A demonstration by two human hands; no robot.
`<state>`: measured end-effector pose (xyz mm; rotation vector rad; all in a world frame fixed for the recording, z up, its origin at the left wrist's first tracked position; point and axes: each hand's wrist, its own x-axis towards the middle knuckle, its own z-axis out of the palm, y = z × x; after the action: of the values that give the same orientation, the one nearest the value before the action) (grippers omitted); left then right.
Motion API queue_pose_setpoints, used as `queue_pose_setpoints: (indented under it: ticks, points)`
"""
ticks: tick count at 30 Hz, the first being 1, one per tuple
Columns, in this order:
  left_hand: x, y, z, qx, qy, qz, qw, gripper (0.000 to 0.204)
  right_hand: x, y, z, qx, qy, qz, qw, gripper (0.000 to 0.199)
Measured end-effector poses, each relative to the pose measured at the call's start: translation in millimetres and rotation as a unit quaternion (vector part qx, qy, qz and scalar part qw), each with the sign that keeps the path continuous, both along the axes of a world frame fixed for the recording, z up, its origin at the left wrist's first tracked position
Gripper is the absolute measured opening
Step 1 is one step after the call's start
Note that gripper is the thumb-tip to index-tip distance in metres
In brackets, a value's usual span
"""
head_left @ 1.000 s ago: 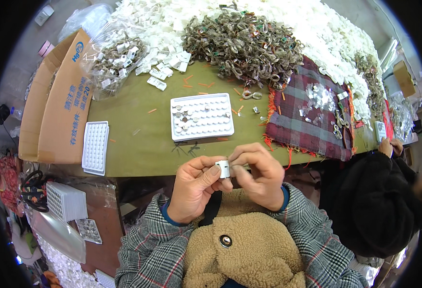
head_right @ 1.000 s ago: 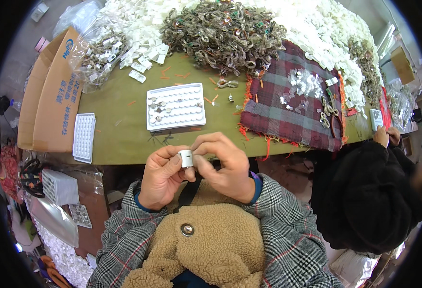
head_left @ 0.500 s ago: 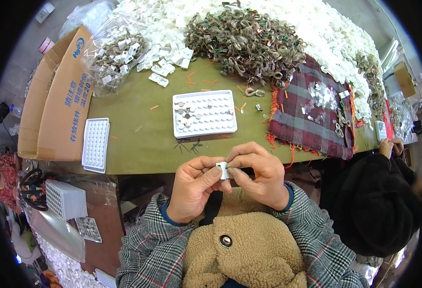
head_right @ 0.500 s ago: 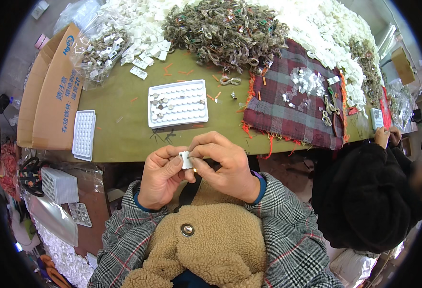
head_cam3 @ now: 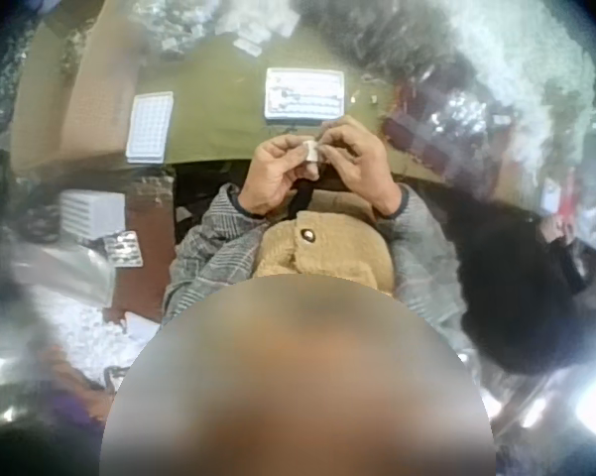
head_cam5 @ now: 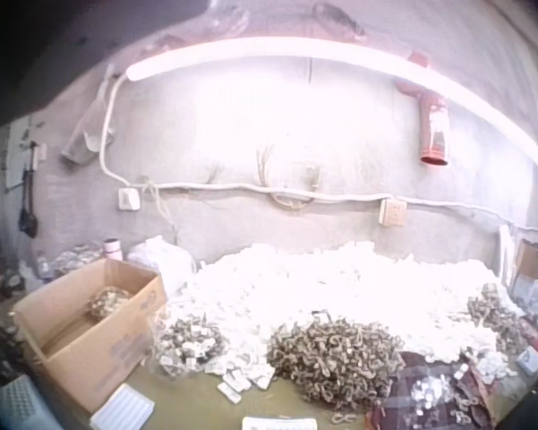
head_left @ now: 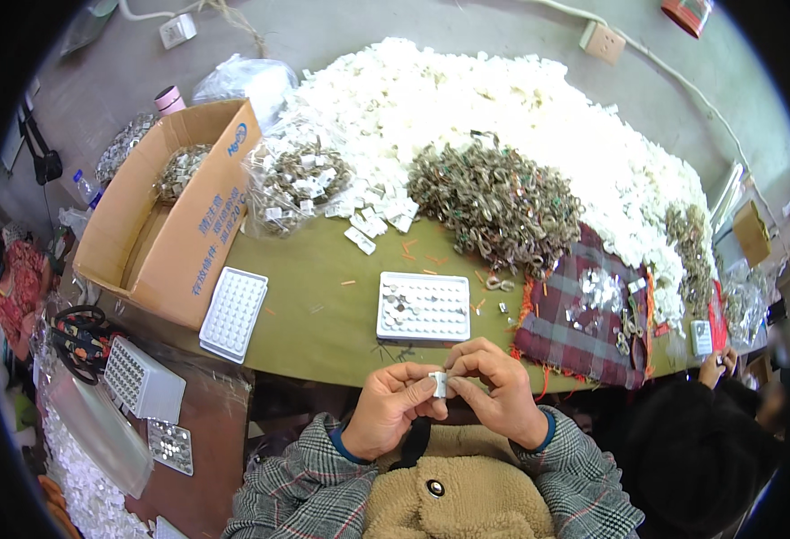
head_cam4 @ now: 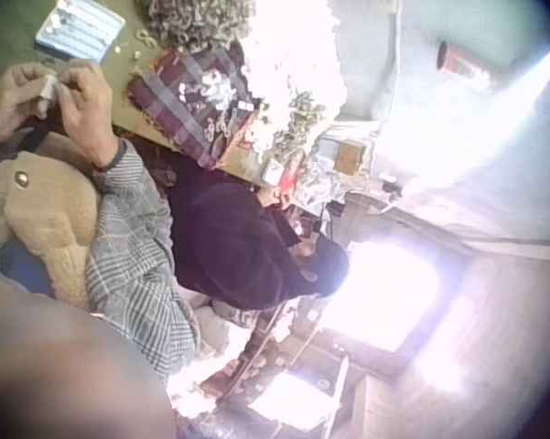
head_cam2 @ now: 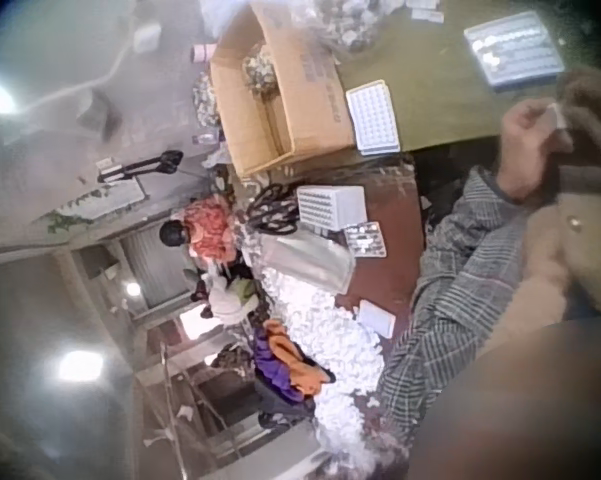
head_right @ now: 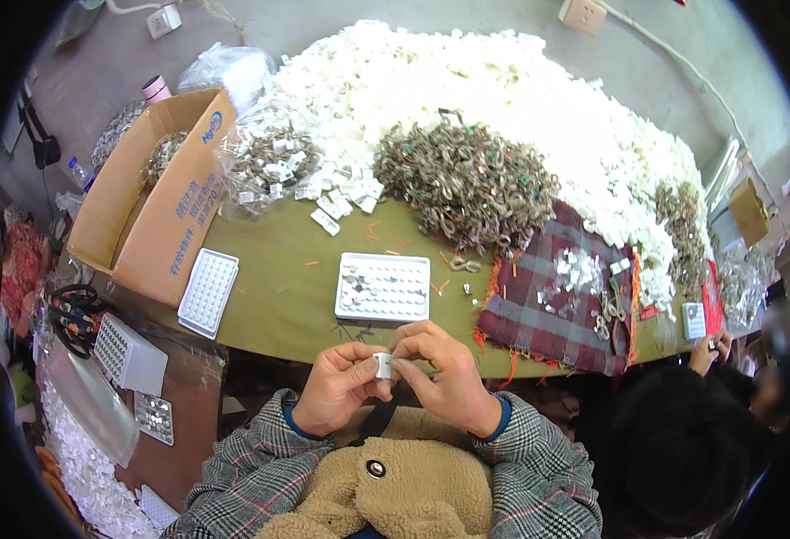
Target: The person repeatedly picks small white plastic housings and metal contacts from a tray and table, inserts the contacts into the housings, and places the assembled units back into the tray. The process is repeated continuously with both hands working in a steady rhythm.
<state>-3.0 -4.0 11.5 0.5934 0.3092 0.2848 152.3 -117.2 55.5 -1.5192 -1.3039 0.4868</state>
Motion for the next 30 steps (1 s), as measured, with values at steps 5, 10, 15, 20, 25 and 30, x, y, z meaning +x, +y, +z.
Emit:
queue_pose_setpoints:
  ticks: [5,10,15,20,25,30]
  points:
    - [-8.7,14.0,-8.8,0.026,0.019,0.038,0.999,0.024,-13.7,25.3,-1.3,0.027,-0.056,0.019,0.998,0.013]
    - [-12.4,44.2,-6.1,-0.036,-0.059,0.099,0.993,0.025,27.8,98.3,23.7,-0.065,-0.11,0.118,0.985,0.008]
    - [-20.5,74.3,-7.4,-0.09,-0.054,0.139,0.985,0.018,54.9,199.5,0.0,-0.119,-0.247,0.093,0.957,0.01]
    - [-22.5,89.6,-11.6,-0.088,0.044,0.147,0.984,0.02,54.1,237.2,-39.0,-0.23,-0.364,0.048,0.901,0.013]
    - [-13.5,87.4,-8.9,-0.052,0.06,0.237,0.968,0.019,35.1,207.7,-15.2,-0.164,-0.268,0.123,0.941,0.009]
    - [-11.7,91.0,-19.2,-0.014,0.014,0.197,0.98,0.02,-3.0,154.0,7.7,-0.101,-0.151,0.203,0.962,0.016]
